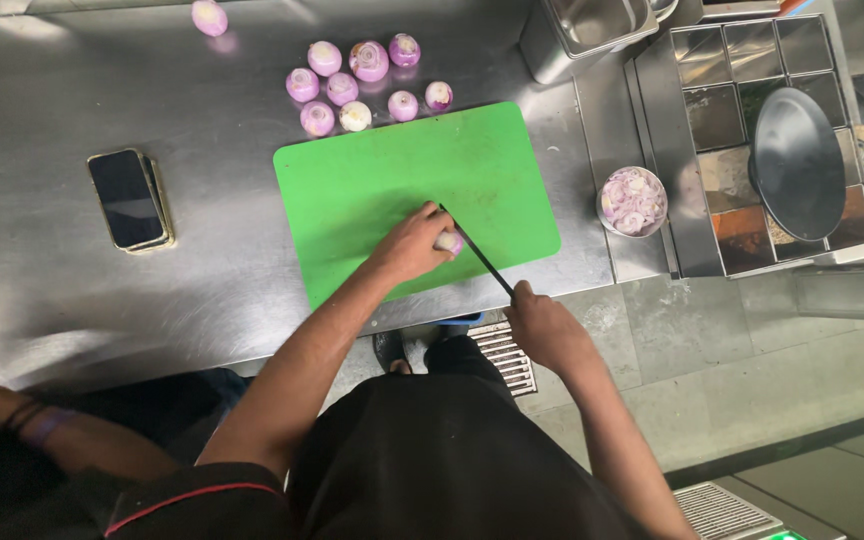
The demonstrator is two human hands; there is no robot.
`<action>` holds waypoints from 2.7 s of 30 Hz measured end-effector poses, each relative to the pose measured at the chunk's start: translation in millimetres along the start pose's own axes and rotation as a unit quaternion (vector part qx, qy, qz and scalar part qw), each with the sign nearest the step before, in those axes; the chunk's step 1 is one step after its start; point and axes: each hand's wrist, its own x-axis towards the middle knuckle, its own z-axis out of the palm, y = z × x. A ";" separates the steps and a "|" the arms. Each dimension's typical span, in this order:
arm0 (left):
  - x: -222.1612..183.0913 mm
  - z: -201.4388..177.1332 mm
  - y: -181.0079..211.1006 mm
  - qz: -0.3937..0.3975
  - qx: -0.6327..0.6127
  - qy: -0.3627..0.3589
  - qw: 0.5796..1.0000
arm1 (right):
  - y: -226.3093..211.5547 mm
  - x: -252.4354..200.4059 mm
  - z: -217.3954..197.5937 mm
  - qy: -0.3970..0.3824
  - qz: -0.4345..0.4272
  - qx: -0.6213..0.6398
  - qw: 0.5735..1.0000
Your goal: The person finely chops red onions on a green cutting board using a knife, occasionally moving the chopped pieces to the side and picking up new onion halves to continue the task.
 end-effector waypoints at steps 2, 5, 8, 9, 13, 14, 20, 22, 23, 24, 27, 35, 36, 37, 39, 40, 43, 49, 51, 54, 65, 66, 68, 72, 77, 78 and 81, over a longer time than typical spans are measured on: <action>2.3 2.6 -6.2 0.004 -0.012 -0.004 1.000 | -9.1 10.0 5.6 -0.001 0.002 0.006 1.000; 1.7 9.5 -9.3 0.012 -0.022 0.005 1.000 | -18.9 36.6 26.0 0.028 -0.026 0.006 0.999; 0.5 7.0 -10.7 0.012 -0.019 0.016 1.000 | -5.1 24.4 18.6 0.048 -0.048 0.000 0.998; -1.0 7.9 -9.7 0.009 -0.018 0.016 1.000 | 1.8 13.9 15.3 0.033 -0.033 -0.001 0.999; -7.1 9.3 -9.6 0.023 -0.033 0.048 0.998 | -10.3 33.3 34.2 0.038 -0.047 0.045 0.997; -9.0 12.2 -8.6 0.022 -0.035 0.047 0.998 | -16.7 42.0 38.9 0.038 -0.049 0.040 0.997; -8.1 10.5 -11.3 0.016 -0.051 0.052 0.997 | -9.0 24.1 26.7 0.023 -0.028 0.028 0.999; -9.9 11.5 -11.6 0.017 -0.046 0.056 0.997 | -13.2 33.5 36.4 0.041 -0.047 0.037 0.997; -11.1 12.9 -11.1 0.016 -0.047 0.057 0.997 | -21.5 43.2 41.5 0.045 -0.042 0.030 0.998; -12.1 14.3 -10.4 0.012 -0.056 0.058 0.997 | -27.2 47.6 42.1 0.050 -0.036 0.023 0.998; -11.0 12.1 -11.3 -0.002 -0.077 0.057 0.995 | -9.4 22.9 14.8 -0.004 -0.002 0.014 1.000; -12.3 13.2 -14.8 0.026 -0.072 0.076 0.994 | -23.4 37.6 24.5 0.024 -0.036 0.040 0.998; -12.1 14.1 -15.8 0.023 -0.088 0.080 0.993 | -20.0 29.4 17.5 0.016 -0.042 0.039 0.998; -11.6 16.1 -16.6 0.020 -0.104 0.085 0.991 | -20.3 25.5 14.8 0.016 -0.041 0.039 0.998; -12.3 18.8 -20.2 0.018 -0.105 0.084 0.991 | -19.5 21.9 17.3 0.003 -0.026 0.031 0.999; -13.1 20.0 -21.6 0.016 -0.105 0.084 0.991 | -24.6 31.2 25.2 0.001 -0.025 0.032 0.999; -12.3 20.0 -22.1 0.026 -0.103 0.092 0.990 | -33.7 56.8 42.1 0.036 -0.018 0.056 0.998; -15.4 13.7 -9.3 0.109 -0.069 0.156 0.979 | -12.1 18.7 2.1 0.069 -0.043 0.148 0.986; -18.3 12.0 -5.6 0.143 -0.004 0.133 0.981 | -6.3 9.9 -5.4 0.127 -0.033 0.200 0.971; -19.9 7.5 4.6 0.070 0.050 0.066 0.994 | -1.2 8.4 -0.2 0.125 -0.001 0.173 0.977; -15.9 10.8 -3.4 0.089 0.038 0.078 0.992 | -11.1 11.7 32.0 0.059 0.003 0.185 0.981; -12.3 11.6 -3.2 0.050 0.042 0.051 0.997 | -9.7 13.4 34.8 0.104 -0.056 0.151 0.982; -9.3 9.4 -2.9 0.009 0.046 0.023 0.999 | -9.0 15.9 38.4 0.098 -0.045 0.134 0.985; -5.5 2.4 -6.0 0.043 0.016 0.019 0.999 | -18.2 19.8 33.4 0.066 -0.035 0.064 0.995; -2.7 -1.1 -3.8 0.011 -0.009 -0.012 1.000 | -15.8 -31.8 -8.6 0.035 -0.025 -0.025 0.999; -4.2 -0.1 -2.8 0.012 -0.014 -0.007 1.000 | -15.3 -37.8 -9.4 0.006 0.011 -0.046 0.999; -4.4 -0.2 -3.5 0.018 -0.017 0.001 1.000 | -29.8 8.9 16.5 0.052 -0.043 -0.001 0.998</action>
